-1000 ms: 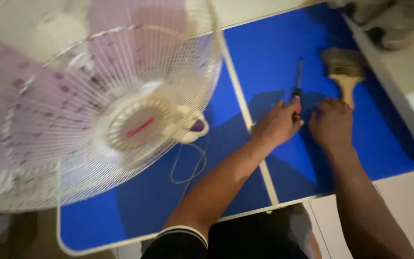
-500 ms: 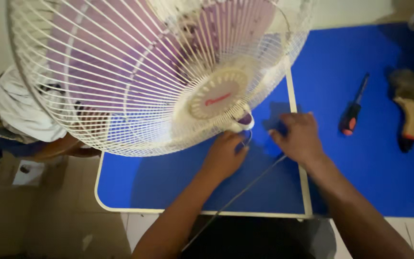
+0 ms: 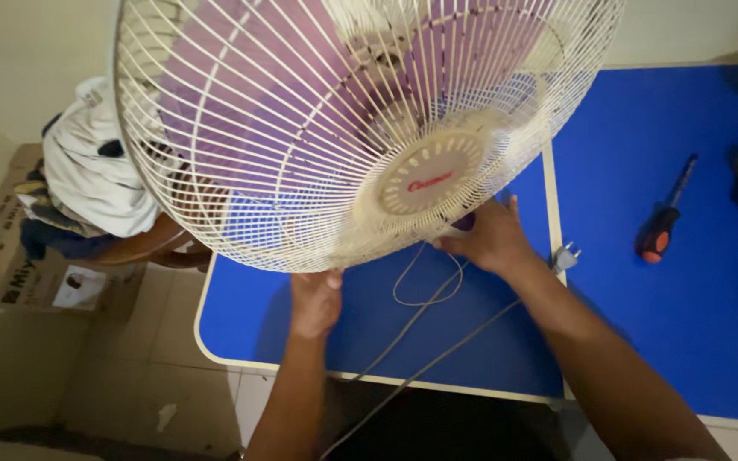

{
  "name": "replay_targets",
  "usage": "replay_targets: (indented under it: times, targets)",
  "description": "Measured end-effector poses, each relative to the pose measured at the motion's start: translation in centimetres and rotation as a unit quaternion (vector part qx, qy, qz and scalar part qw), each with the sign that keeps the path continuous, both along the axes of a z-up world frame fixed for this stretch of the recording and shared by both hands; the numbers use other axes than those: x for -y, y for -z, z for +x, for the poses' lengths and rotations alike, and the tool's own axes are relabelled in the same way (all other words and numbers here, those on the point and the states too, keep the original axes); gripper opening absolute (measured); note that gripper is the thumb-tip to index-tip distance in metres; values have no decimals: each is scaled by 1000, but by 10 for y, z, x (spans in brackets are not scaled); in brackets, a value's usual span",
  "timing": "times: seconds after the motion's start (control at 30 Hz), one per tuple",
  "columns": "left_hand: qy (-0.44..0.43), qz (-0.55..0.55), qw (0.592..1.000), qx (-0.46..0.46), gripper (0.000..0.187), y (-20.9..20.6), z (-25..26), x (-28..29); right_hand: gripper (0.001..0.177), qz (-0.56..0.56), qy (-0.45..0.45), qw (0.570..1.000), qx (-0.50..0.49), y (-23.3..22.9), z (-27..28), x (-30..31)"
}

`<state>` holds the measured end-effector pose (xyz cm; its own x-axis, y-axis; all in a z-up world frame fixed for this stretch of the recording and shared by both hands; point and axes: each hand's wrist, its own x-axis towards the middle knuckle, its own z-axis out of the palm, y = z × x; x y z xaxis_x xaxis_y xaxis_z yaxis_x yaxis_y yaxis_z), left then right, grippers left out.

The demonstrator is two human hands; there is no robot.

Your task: The person assembles a table fan by attaching the front grille to the fan body. They use a screwdriver to tighten screws at the base and repeatedly adjust the grille alignment to secure it in place.

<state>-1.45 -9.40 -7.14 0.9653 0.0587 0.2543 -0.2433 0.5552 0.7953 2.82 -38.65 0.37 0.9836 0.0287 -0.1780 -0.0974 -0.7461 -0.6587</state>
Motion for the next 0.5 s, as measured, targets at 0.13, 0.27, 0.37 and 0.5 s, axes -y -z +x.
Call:
replay_targets:
  times: [0.13,0.27,0.37,0.5]
  targets:
    - [-33,-79,996,33,81,23,9,2,77,22,2,1000,13,-6,-5,-3]
    - [-82,-75,993,36,94,19,14,14,80,-13,-11,998,54,0,1,-8]
    - [-112,-66,990,50,92,6,14,24,79,-44,-8,996,72,3,2,-12]
    - [-128,-60,988,61,92,-10,14,31,76,-67,-6,998,15,3,3,-12]
